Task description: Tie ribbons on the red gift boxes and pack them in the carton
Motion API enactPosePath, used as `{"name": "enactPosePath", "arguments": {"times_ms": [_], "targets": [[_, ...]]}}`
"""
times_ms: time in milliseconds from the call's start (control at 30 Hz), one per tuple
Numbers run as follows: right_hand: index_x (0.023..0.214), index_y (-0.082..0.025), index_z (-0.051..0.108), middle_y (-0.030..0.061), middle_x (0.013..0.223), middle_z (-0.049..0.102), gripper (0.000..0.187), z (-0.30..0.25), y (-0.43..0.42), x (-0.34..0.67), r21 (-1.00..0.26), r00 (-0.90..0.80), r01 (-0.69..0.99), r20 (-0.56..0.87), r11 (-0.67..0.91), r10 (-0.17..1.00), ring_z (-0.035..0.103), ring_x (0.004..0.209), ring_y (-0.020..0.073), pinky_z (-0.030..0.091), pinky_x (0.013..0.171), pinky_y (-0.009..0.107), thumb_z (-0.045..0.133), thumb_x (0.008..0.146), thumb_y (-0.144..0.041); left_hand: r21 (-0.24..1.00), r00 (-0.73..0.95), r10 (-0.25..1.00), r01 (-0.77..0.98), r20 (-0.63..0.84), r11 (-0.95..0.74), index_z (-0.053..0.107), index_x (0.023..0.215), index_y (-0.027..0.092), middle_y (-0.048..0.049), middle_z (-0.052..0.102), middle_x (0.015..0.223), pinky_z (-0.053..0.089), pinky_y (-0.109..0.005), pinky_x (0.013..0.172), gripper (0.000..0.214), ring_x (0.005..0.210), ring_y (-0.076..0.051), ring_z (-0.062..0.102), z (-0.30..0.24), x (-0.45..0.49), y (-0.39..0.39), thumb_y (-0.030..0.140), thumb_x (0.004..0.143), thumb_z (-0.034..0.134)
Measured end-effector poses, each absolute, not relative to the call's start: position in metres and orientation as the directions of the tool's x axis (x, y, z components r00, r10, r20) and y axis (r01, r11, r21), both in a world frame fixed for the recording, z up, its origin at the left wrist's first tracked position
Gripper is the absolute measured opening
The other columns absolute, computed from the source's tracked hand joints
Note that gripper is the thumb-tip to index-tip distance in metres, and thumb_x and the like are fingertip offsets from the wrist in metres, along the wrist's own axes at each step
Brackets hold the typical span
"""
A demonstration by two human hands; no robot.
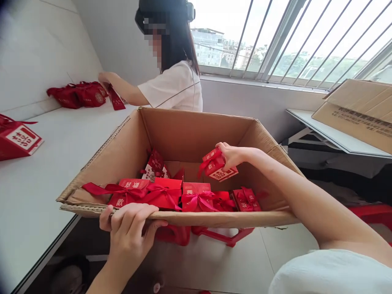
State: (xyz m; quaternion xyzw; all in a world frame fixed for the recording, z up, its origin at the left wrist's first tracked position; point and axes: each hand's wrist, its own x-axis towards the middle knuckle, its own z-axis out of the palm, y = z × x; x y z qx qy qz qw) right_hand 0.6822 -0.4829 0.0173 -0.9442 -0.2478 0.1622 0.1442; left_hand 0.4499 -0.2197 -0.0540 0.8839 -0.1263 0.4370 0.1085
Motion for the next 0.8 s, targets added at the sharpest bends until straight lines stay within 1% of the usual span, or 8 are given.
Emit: {"name": "enactPosePath", "arguments": {"times_ms": [100, 233, 333, 433, 533, 567, 633, 800], "targets": [[0.120, -0.018, 0.048, 0.0122, 0.114, 0.059, 0.079, 0.036, -0.499, 0.665, -0.352, 0.797, 0.352, -0.373, -0.867, 0.475, 0.062, 0.099, 0.0321, 0.054, 0.073, 0.034, 0.078, 0.047, -0.019, 0.105, 0.609, -0.113, -0.311, 0.785, -0.945, 0.057, 0.097, 0.024, -0.0032, 0.065, 0.083, 0.017, -0.040, 0.105, 0.016, 0.084, -0.022, 0.055, -0.052, 0.462, -0.219, 0.034, 0.085, 0.059], [0.129, -0.021, 0.038, 0.0101, 0.117, 0.060, 0.092, 0.035, -0.517, 0.636, -0.434, 0.742, 0.259, -0.483, -0.863, 0.465, 0.062, 0.101, 0.0302, 0.055, 0.072, 0.032, 0.079, 0.047, -0.023, 0.099, 0.596, -0.119, -0.319, 0.794, -0.943, 0.058, 0.097, 0.023, -0.0045, 0.065, 0.084, 0.019, -0.041, 0.103, 0.018, 0.085, -0.023, 0.054, -0.053, 0.470, -0.218, 0.038, 0.085, 0.058], [0.131, -0.022, 0.040, 0.0091, 0.120, 0.059, 0.094, 0.029, -0.526, 0.629, -0.537, 0.591, 0.105, -0.643, -0.837, 0.487, 0.062, 0.104, 0.0289, 0.055, 0.075, 0.031, 0.081, 0.046, -0.026, 0.061, 0.576, -0.147, -0.326, 0.804, -0.943, 0.059, 0.097, 0.022, -0.0055, 0.064, 0.083, 0.022, -0.042, 0.101, 0.017, 0.085, -0.024, 0.053, -0.055, 0.471, -0.217, 0.035, 0.085, 0.058], [0.124, -0.021, 0.051, 0.0084, 0.125, 0.058, 0.073, 0.028, -0.530, 0.635, -0.620, 0.473, -0.112, -0.721, -0.776, 0.507, 0.058, 0.112, 0.0266, 0.054, 0.083, 0.032, 0.077, 0.059, -0.040, 0.053, 0.582, -0.158, -0.328, 0.798, -0.943, 0.059, 0.096, 0.022, -0.0055, 0.064, 0.083, 0.024, -0.041, 0.099, 0.017, 0.084, -0.024, 0.053, -0.054, 0.470, -0.215, 0.035, 0.085, 0.057], [0.111, -0.023, 0.061, 0.0087, 0.122, 0.061, 0.051, 0.025, -0.530, 0.642, -0.564, 0.508, -0.273, -0.772, -0.779, 0.381, 0.062, 0.105, 0.0260, 0.056, 0.076, 0.035, 0.066, 0.071, -0.053, 0.055, 0.590, -0.154, -0.321, 0.792, -0.946, 0.059, 0.097, 0.021, -0.0059, 0.065, 0.083, 0.024, -0.042, 0.100, 0.020, 0.085, -0.024, 0.053, -0.053, 0.470, -0.215, 0.038, 0.086, 0.057], [0.106, -0.023, 0.064, 0.0089, 0.119, 0.063, 0.047, 0.024, -0.529, 0.642, -0.538, 0.523, -0.289, -0.782, -0.792, 0.341, 0.064, 0.100, 0.0262, 0.056, 0.073, 0.036, 0.065, 0.072, -0.055, 0.056, 0.594, -0.152, -0.316, 0.790, -0.947, 0.059, 0.097, 0.021, -0.0057, 0.065, 0.083, 0.024, -0.042, 0.100, 0.022, 0.085, -0.024, 0.054, -0.053, 0.470, -0.215, 0.040, 0.086, 0.056], [0.098, -0.023, 0.067, 0.0084, 0.112, 0.067, 0.040, 0.019, -0.526, 0.642, -0.521, 0.537, -0.277, -0.781, -0.807, 0.320, 0.065, 0.094, 0.0254, 0.056, 0.071, 0.035, 0.066, 0.072, -0.053, 0.064, 0.609, -0.143, -0.306, 0.780, -0.950, 0.059, 0.097, 0.022, -0.0052, 0.065, 0.084, 0.023, -0.042, 0.101, 0.023, 0.086, -0.024, 0.054, -0.052, 0.470, -0.215, 0.043, 0.086, 0.055], [0.099, -0.024, 0.067, 0.0049, 0.108, 0.068, 0.033, 0.016, -0.524, 0.636, -0.565, 0.512, -0.212, -0.759, -0.798, 0.401, 0.066, 0.094, 0.0213, 0.056, 0.072, 0.030, 0.065, 0.074, -0.045, 0.113, 0.623, -0.106, -0.301, 0.775, -0.947, 0.060, 0.095, 0.024, -0.0040, 0.066, 0.084, 0.016, -0.043, 0.106, 0.024, 0.087, -0.024, 0.055, -0.050, 0.471, -0.218, 0.045, 0.087, 0.053]]}}
